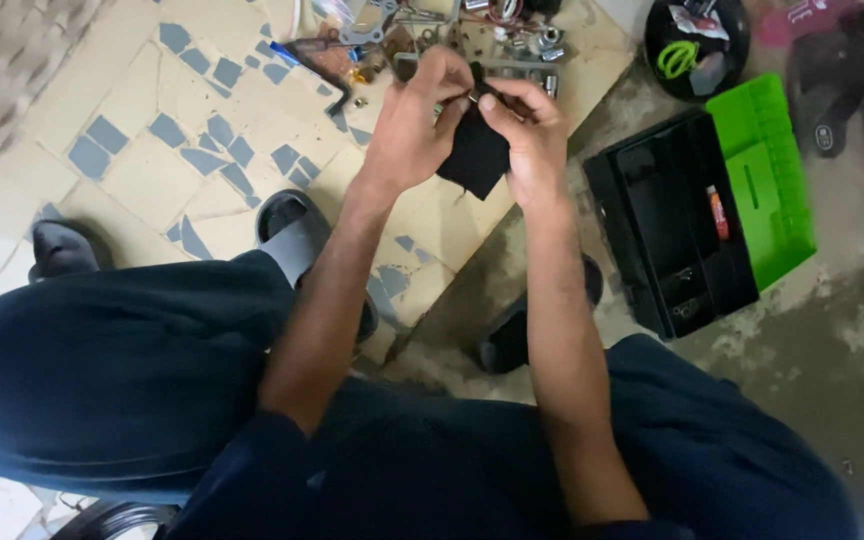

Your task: Organizing and sorting various mechanical engine components into a toolbox on the floor

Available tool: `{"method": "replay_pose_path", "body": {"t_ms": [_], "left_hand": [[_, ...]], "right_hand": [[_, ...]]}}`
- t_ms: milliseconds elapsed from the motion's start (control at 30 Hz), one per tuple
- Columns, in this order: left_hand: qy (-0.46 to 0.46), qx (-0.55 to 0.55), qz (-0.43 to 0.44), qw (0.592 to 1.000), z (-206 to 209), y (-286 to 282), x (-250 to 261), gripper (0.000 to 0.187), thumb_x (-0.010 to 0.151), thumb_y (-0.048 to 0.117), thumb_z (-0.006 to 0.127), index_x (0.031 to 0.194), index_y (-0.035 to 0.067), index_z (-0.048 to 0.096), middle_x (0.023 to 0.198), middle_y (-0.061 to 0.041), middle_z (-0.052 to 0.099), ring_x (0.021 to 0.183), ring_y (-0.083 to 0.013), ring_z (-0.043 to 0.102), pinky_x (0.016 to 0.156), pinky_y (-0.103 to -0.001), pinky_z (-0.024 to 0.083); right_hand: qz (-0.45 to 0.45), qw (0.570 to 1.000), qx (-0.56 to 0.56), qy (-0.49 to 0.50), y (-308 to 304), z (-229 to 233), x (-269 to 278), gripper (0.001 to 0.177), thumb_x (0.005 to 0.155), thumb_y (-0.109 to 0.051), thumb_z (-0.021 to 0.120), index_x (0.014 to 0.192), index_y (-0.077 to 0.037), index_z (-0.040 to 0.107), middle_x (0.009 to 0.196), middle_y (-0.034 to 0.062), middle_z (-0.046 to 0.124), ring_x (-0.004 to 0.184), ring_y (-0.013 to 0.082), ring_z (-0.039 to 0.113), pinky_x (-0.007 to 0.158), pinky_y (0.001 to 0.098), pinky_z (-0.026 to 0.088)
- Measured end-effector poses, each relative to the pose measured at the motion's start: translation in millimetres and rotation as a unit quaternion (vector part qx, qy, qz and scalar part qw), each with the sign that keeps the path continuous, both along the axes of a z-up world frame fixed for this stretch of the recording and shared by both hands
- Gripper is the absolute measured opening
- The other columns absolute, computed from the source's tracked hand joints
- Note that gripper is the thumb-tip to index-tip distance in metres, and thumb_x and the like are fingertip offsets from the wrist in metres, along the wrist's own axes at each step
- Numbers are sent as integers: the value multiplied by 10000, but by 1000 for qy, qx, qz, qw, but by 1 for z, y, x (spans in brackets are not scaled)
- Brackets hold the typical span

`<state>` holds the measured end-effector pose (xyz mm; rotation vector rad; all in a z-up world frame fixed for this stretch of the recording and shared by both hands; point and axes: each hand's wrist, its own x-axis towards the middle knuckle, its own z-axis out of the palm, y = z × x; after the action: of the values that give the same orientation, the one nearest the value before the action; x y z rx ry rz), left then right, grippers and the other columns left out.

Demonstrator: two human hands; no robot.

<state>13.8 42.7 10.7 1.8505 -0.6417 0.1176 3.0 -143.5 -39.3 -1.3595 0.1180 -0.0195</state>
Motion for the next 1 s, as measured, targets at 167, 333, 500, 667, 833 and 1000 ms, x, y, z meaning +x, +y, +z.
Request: {"method": "replay_pose_path", "body": {"t_ms": [167, 333, 500, 667, 833, 1000], "left_hand": [[46, -25, -27, 998, -3, -14, 2, 192, 1054, -18, 562, 1143, 108, 447, 1101, -99, 664, 1058, -333, 732, 771, -407, 479], [23, -39, -51, 998, 0, -27, -1, 235, 1079, -34, 550, 1200, 128, 430, 1255, -105, 689, 1224, -338, 704, 883, -510, 666], [22, -11, -6, 1000, -2, -44, 1, 291, 1002, -47, 658, 1101, 105, 430, 987, -86, 715, 878, -234, 773, 708, -327, 558], [18, 36, -18, 999, -15, -52, -1, 211, 1017, -17, 580, 1042, 86, 397, 892, -93, 507, 780, -286, 483, 740, -342, 435], [11, 17, -66, 998, -12, -59, -8, 206, 1039, -58, 565, 1061, 86, 420, 938, -82, 534, 806, -244, 503, 650, -368, 390], [27, -21, -15, 999, -21, -62, -6, 278, 1031, 51, 676, 1282, 109, 572, 1160, -77, 765, 1098, -215, 772, 828, -317, 631]], "right_hand": [[-56, 998, -34, 7, -11, -6, 1, 238, 911, -205, 817, 1099, -69, 764, 1004, 18, 746, 954, 118, 655, 862, 271, 543], [-120, 992, -14, -23, -28, -1, -1, 296, 906, -187, 844, 1142, -36, 749, 963, -2, 705, 908, 95, 619, 835, 246, 513], [-47, 984, -170, -37, -26, 27, -15, 319, 979, -382, 736, 1174, -130, 742, 1070, 30, 765, 995, 146, 672, 867, 280, 542], [-70, 986, -142, -47, -33, 12, -18, 229, 960, -275, 784, 1036, -65, 736, 918, -2, 714, 847, 78, 594, 761, 242, 487], [-65, 988, -138, -27, -50, 2, -20, 231, 991, -302, 753, 1013, -74, 718, 824, -32, 583, 784, 90, 479, 730, 270, 411], [-139, 988, -59, 32, -58, -40, -12, 227, 955, -184, 780, 1160, -96, 735, 956, -16, 733, 892, 83, 655, 818, 224, 494]]}}
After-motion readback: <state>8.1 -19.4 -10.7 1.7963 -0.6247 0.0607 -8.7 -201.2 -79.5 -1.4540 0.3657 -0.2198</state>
